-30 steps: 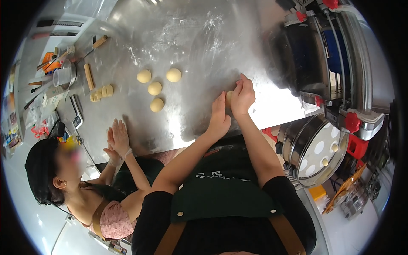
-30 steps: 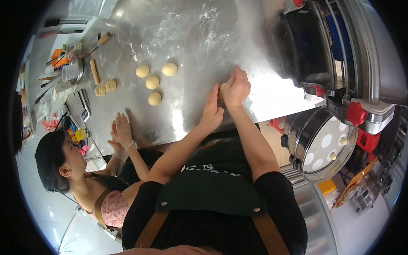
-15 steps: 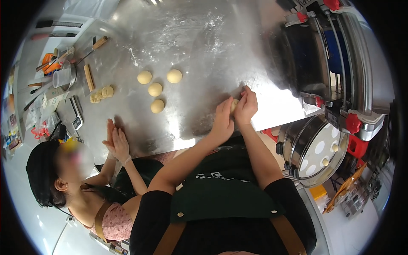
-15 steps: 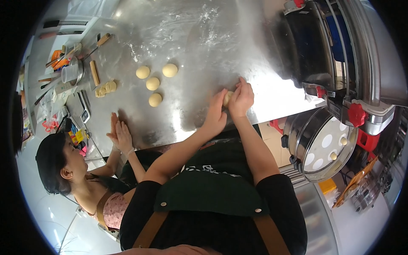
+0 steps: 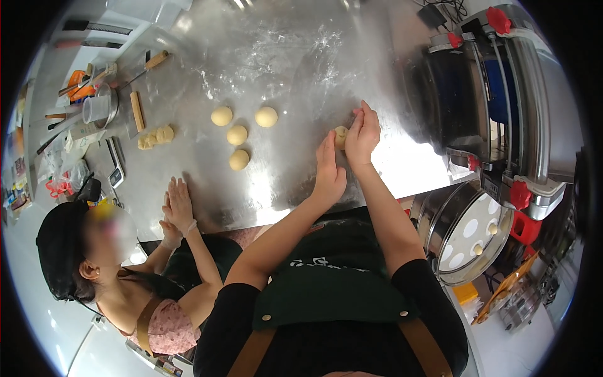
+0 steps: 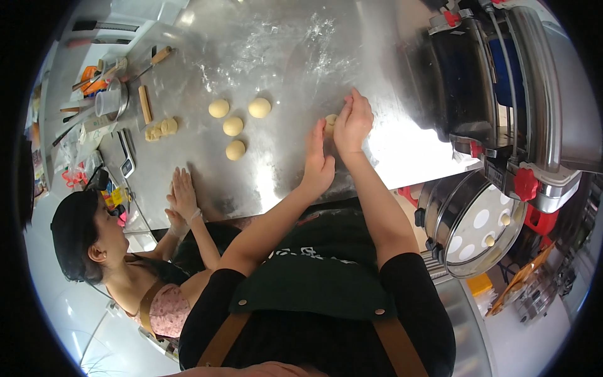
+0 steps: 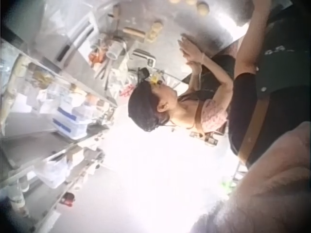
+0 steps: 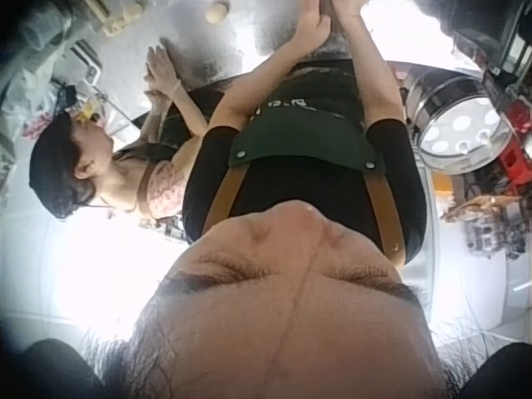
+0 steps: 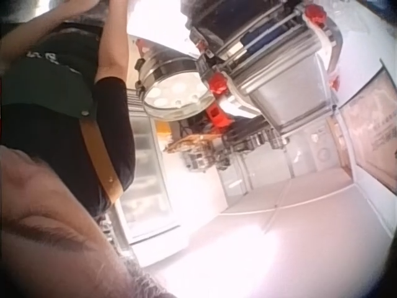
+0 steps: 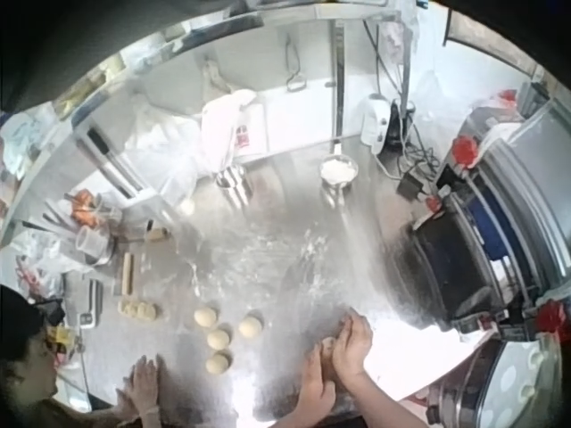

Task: Manually roll and shape small pieces of dough into uniform balls on a stainless steel prep table.

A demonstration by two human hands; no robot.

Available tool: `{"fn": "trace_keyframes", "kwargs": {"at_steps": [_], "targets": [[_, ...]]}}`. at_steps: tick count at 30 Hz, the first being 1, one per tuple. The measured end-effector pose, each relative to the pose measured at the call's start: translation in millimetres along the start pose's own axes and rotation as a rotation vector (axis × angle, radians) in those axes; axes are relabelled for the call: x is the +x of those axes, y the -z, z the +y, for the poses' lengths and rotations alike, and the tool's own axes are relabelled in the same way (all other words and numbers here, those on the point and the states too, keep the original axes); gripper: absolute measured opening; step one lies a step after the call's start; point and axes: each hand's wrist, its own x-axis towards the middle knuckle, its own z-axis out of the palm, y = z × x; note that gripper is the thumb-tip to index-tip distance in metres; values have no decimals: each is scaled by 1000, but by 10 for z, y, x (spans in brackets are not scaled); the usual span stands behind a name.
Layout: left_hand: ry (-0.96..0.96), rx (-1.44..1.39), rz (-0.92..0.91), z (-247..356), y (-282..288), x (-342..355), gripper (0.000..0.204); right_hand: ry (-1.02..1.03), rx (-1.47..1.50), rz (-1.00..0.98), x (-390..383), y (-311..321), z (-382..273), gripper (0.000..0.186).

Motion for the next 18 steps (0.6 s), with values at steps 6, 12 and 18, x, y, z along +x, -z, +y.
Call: {"fn": "trace_keyframes", "kwargs": {"at_steps": [6,12,18], "targets": [[74,-46,-20,-8,12,-27,76,12,-173,4,11,-128,49,27],[205,-42,-82,-162,146,265,73,63,-274,2,20,-203,136,28],[120,-24,-108,-39,50,23,73,8,-158,4,-65,-89,-50,29]]}}
